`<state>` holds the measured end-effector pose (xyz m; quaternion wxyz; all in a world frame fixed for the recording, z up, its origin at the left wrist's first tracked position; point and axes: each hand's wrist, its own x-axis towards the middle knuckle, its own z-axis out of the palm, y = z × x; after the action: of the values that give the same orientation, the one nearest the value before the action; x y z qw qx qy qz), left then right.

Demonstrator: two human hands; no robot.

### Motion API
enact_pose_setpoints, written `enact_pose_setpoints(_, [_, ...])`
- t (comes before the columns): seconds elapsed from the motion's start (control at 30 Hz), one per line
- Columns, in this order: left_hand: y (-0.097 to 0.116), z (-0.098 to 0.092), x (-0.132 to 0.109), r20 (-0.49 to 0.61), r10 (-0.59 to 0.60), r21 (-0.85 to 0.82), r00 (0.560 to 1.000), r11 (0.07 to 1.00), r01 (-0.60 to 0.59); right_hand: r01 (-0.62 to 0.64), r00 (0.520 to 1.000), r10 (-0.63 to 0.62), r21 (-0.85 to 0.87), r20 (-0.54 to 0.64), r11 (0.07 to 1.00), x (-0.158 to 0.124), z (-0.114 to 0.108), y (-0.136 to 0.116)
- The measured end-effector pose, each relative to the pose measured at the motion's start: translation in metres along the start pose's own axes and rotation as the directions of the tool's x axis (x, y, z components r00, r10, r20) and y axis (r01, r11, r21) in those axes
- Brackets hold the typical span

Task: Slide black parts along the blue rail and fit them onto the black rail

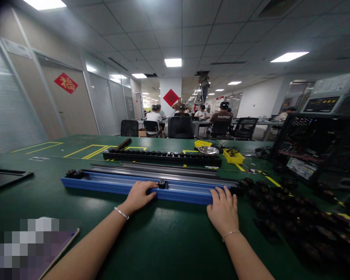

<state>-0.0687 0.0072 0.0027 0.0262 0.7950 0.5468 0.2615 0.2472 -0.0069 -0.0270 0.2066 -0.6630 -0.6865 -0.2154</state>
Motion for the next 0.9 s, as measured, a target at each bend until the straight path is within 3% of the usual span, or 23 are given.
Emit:
enact_pose_setpoints(0.23, [0.001,-0.002,0.002,0.040,0.016,0.041,0.999,0.999,-0.018,0.211,0.971,-0.230,0.222,0.061,0.952,0.002,-0.006,-0.033])
enact_pose_setpoints(0.53, [-0.003,0.002,0.001,0.020,0.081,0.072,0.996,0.994,-0.083,0.107,0.951,-0.191,0.320,0.244,0.941,0.016,-0.021,-0.082])
enact_pose_setpoints(0.73, [-0.004,0.001,0.000,0.012,0.104,0.065,0.994,0.992,-0.105,0.175,0.933,-0.287,0.422,0.219,0.890,0.022,-0.023,-0.118])
enact_pose_setpoints(0.9, [-0.003,0.001,0.000,0.021,0.110,0.071,0.994,0.991,-0.111,0.202,0.939,-0.296,0.416,0.176,0.887,0.020,-0.020,-0.121])
